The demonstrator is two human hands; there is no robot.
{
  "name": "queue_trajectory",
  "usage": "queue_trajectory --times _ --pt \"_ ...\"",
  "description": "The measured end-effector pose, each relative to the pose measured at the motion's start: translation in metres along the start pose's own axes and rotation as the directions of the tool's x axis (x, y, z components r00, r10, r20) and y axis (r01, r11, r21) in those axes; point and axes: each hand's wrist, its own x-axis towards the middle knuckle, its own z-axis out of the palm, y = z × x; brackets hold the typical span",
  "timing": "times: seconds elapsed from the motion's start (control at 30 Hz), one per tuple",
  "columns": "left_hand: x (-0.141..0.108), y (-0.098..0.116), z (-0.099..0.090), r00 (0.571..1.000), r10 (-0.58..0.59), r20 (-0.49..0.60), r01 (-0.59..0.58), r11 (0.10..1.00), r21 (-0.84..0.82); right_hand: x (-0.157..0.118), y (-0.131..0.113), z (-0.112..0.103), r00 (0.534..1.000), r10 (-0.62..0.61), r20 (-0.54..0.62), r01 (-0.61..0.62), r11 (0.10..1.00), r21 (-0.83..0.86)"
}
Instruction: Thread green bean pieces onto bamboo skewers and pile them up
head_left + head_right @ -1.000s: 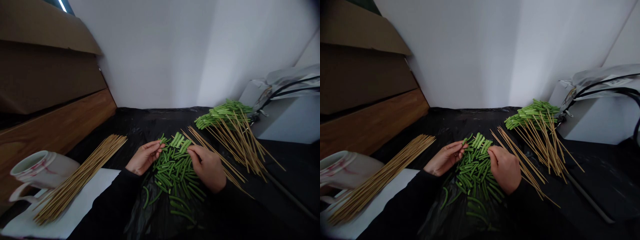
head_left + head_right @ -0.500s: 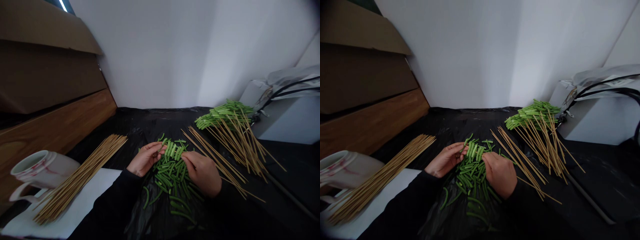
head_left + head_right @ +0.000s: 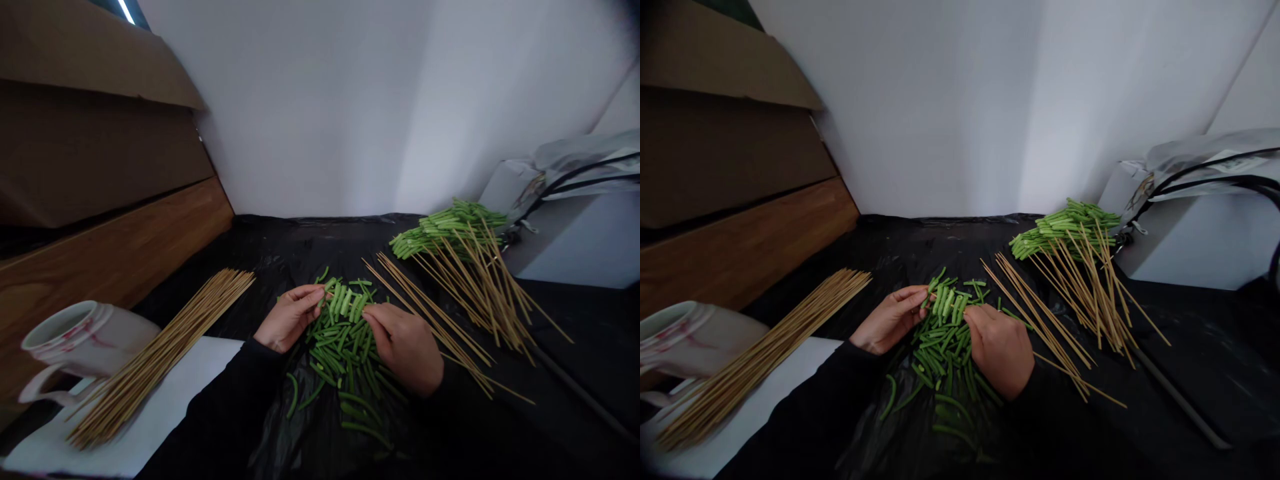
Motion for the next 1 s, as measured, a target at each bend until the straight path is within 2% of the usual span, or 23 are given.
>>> queue_trajectory --times 0.63,1.0 --pt "0.0002 -0.0017 0.0002 1.0 -0.026 0.0 0.026 1.0 -0.004 -0.0039 -0.0045 0.0018 0.999 0.026 0.043 -0.026 1.0 -0.004" --pt "0.0023 -0.0054 -0.0029 0.998 -0.057 0.015 0.057 0.998 0.007 -0.0053 -0.0039 0.0059 1.0 -0.003 0.011 0.002 0.998 0.061"
